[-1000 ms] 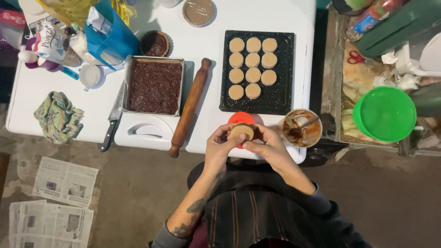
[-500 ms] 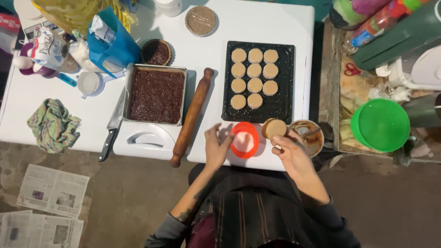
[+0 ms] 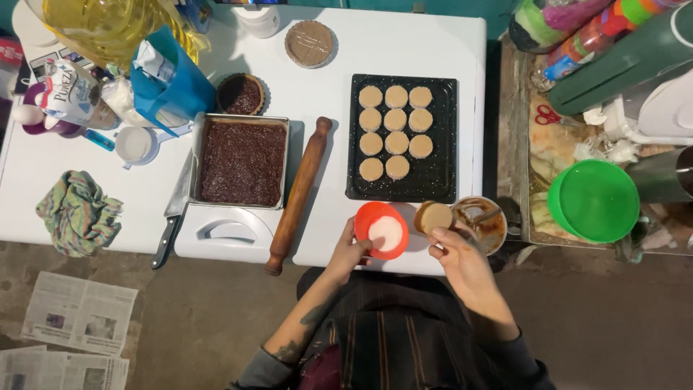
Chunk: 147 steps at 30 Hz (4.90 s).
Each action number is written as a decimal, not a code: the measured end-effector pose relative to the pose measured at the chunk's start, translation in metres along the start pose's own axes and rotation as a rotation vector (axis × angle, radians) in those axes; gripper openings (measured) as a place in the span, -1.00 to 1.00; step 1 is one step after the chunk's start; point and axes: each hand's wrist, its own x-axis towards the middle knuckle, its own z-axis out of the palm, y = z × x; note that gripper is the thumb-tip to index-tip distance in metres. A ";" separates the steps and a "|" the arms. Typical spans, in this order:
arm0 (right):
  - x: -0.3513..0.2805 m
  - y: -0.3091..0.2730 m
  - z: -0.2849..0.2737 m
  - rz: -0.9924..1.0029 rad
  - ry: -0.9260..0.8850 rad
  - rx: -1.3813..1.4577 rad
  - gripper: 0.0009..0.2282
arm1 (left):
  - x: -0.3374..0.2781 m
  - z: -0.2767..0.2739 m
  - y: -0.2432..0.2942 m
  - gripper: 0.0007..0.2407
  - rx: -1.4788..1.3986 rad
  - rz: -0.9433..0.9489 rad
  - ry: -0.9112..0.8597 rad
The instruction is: The recorder is assembling and coating cookies (alfajores) with dulce de leche and sugar.
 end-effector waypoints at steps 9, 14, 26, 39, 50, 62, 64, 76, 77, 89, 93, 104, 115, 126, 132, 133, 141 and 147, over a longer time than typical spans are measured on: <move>-0.006 -0.021 0.014 -0.037 -0.010 0.018 -0.80 | -0.031 -0.009 0.052 -0.38 -0.141 0.036 -0.050; -0.004 -0.019 0.012 -0.036 -0.081 0.056 -0.84 | -0.039 0.003 0.076 -0.34 -0.100 0.258 -0.002; -0.002 -0.035 0.014 -0.114 -0.145 -0.065 -0.79 | -0.056 0.004 0.097 -0.40 -0.151 0.436 -0.029; -0.011 -0.042 0.103 -0.966 -0.035 -1.433 -0.70 | -0.076 0.012 0.101 -0.45 0.006 0.470 -0.108; -0.009 -0.038 0.117 -0.731 -0.004 -1.579 -0.63 | -0.078 0.011 0.104 -0.49 -0.010 0.435 -0.074; -0.007 -0.033 0.122 -0.761 0.009 -1.545 -0.58 | -0.075 0.012 0.107 -0.50 0.023 0.425 -0.076; -0.003 -0.029 0.118 -0.754 0.011 -1.548 -0.61 | -0.074 0.014 0.107 -0.51 0.031 0.422 -0.085; -0.005 -0.036 0.119 -0.700 -0.009 -1.568 -0.62 | -0.072 0.013 0.111 -0.54 0.021 0.385 -0.116; -0.005 -0.037 0.120 -0.709 -0.014 -1.566 -0.60 | -0.072 0.013 0.112 -0.55 0.054 0.400 -0.096; -0.002 -0.028 0.113 -0.732 -0.016 -1.580 -0.65 | -0.069 0.008 0.111 -0.56 0.133 0.410 -0.078; -0.010 -0.035 0.118 -0.729 -0.007 -1.577 -0.62 | -0.068 0.008 0.111 -0.54 0.113 0.408 -0.093; -0.013 -0.026 0.110 -0.748 -0.015 -1.593 -0.64 | -0.070 0.010 0.109 -0.58 0.064 0.382 -0.084; -0.017 -0.024 0.111 -0.738 -0.017 -1.616 -0.68 | -0.067 0.010 0.104 -0.60 0.047 0.406 -0.108; -0.026 -0.027 0.117 -0.765 -0.024 -1.571 -0.67 | -0.063 0.008 0.100 -0.60 0.013 0.394 -0.111; -0.020 -0.021 0.112 -0.697 -0.014 -1.625 -0.69 | -0.068 0.010 0.107 -0.61 0.036 0.407 -0.121; -0.024 -0.024 0.115 -0.696 -0.014 -1.626 -0.69 | -0.069 0.010 0.108 -0.61 0.036 0.406 -0.121; -0.019 -0.017 0.108 -0.731 -0.015 -1.581 -0.69 | -0.066 0.009 0.104 -0.60 0.038 0.432 -0.132; -0.025 -0.027 0.118 -0.748 -0.030 -1.591 -0.63 | -0.069 0.012 0.110 -0.58 0.061 0.413 -0.123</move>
